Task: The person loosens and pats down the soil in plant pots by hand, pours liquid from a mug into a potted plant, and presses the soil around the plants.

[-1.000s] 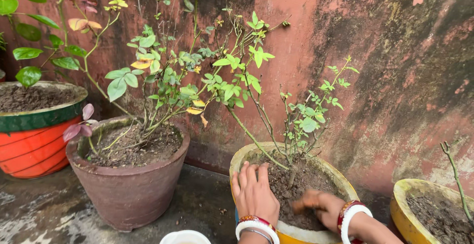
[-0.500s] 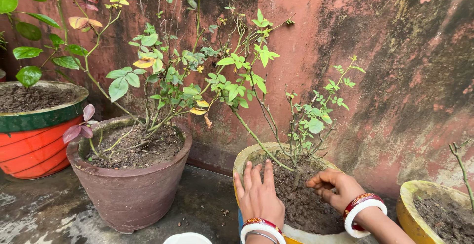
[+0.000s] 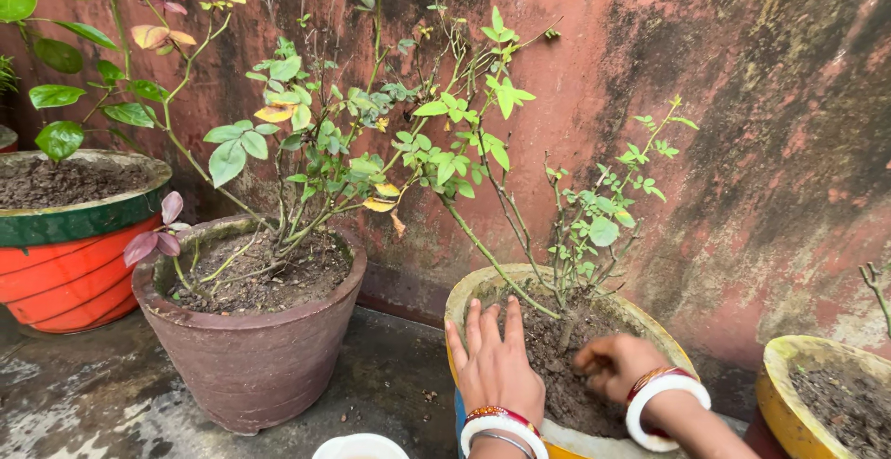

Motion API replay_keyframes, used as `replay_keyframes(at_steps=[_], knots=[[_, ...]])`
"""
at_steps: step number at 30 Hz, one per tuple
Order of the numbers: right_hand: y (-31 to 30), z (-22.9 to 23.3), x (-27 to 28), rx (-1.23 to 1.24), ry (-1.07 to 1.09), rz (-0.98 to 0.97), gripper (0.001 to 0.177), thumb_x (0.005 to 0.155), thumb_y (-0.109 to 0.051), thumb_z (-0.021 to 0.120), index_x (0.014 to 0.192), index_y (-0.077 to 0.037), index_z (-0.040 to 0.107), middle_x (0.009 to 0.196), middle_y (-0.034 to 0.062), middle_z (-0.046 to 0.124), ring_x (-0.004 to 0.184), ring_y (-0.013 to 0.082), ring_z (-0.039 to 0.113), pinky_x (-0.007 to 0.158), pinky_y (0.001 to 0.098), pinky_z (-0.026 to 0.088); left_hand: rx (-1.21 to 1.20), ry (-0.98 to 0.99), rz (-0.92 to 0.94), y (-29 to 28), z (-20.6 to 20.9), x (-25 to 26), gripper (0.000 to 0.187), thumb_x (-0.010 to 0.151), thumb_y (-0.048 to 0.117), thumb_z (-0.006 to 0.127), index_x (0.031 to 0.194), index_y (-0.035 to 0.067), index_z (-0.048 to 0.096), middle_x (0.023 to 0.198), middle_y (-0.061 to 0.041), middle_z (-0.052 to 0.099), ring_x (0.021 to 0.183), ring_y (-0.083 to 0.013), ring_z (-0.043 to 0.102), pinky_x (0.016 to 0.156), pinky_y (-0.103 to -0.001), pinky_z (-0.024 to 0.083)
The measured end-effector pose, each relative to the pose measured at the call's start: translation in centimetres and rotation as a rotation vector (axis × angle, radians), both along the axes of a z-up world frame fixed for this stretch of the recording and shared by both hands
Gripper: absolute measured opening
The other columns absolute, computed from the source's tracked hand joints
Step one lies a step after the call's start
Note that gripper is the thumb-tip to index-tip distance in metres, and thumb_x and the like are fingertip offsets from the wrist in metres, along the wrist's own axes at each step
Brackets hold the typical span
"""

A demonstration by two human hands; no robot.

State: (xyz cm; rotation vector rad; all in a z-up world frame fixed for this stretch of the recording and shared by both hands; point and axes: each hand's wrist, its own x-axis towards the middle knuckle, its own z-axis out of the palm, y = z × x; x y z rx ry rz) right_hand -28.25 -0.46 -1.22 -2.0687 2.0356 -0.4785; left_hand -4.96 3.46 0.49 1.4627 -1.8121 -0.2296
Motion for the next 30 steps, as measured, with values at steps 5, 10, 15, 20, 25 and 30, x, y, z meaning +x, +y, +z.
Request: replay_keyframes(at_steps=[5, 10, 15, 20, 25, 30], knots=[[0.9, 3.0, 0.7, -0.043, 0.002, -0.328, 0.028, 0.08, -0.035, 0.087, 0.1, -0.015, 0.086, 0.087, 0.0051, 0.081, 0.083, 0.0182, 0.077, 0.085, 0.0345, 0.06, 0.185, -0.138, -0.036, 0.0, 0.8, 0.0, 0.072, 0.088, 0.01, 0.053, 0.155, 0.008, 0.027, 0.158, -0.017, 0.028, 0.153, -0.0323, 0.006, 0.121, -0.057, -0.009], [-3.3, 0.8, -3.3, -0.097, -0.083, -0.035, 0.044, 0.091, -0.044, 0.071, 0.109, -0.005, 0.082, 0.094, 0.0088, 0.08, 0.089, 0.0214, 0.074, 0.083, 0.0345, 0.058, 0.376, -0.371, -0.059, -0.9, 1.4, -0.4, 0.069, 0.101, 0.024, 0.042, 0.159, -0.002, 0.017, 0.169, -0.025, 0.005, 0.158, -0.037, -0.007, 0.121, -0.063, -0.014], [-13.5, -3.2, -9.2, -0.076, -0.244, -0.034, 0.033, 0.082, -0.034, 0.078, 0.1, -0.007, 0.078, 0.083, 0.007, 0.077, 0.076, 0.0175, 0.067, 0.075, 0.04, 0.055, 0.47, -0.474, -0.168, -1.1, 1.3, -0.6, 0.08, 0.102, 0.051, 0.037, 0.163, 0.013, 0.002, 0.17, -0.026, -0.009, 0.158, -0.0385, -0.013, 0.118, -0.069, -0.015], [-20.3, -4.8, -11.6, 0.243, 0.061, -0.279, 0.027, 0.085, -0.029, 0.078, 0.096, -0.004, 0.078, 0.081, 0.0136, 0.071, 0.076, 0.0226, 0.063, 0.074, 0.0428, 0.055, 0.424, -0.458, -0.157, -1.3, 0.6, -0.9, 0.09, 0.097, 0.06, 0.04, 0.163, 0.01, 0.001, 0.169, -0.025, -0.007, 0.156, -0.039, -0.012, 0.116, -0.071, -0.017], [-20.9, -5.0, -11.0, 0.371, 0.156, -0.107, 0.028, 0.085, -0.029, 0.079, 0.1, -0.005, 0.081, 0.089, 0.0128, 0.073, 0.085, 0.0229, 0.067, 0.08, 0.0408, 0.056, 0.34, -0.373, -0.119, -1.3, -0.3, -1.3, 0.095, 0.094, 0.059, 0.045, 0.161, 0.006, 0.004, 0.167, -0.028, -0.003, 0.155, -0.0396, -0.009, 0.114, -0.07, -0.019], [-20.6, -2.8, -7.3, 0.369, 0.079, 0.295, 0.03, 0.085, -0.029, 0.08, 0.104, -0.006, 0.083, 0.097, 0.012, 0.075, 0.094, 0.0232, 0.072, 0.085, 0.0389, 0.057, 0.308, -0.351, -0.111, -1.2, -0.1, -1.3, 0.094, 0.093, 0.057, 0.047, 0.16, 0.004, 0.007, 0.166, -0.029, -0.001, 0.155, -0.0407, -0.009, 0.115, -0.068, -0.02]])
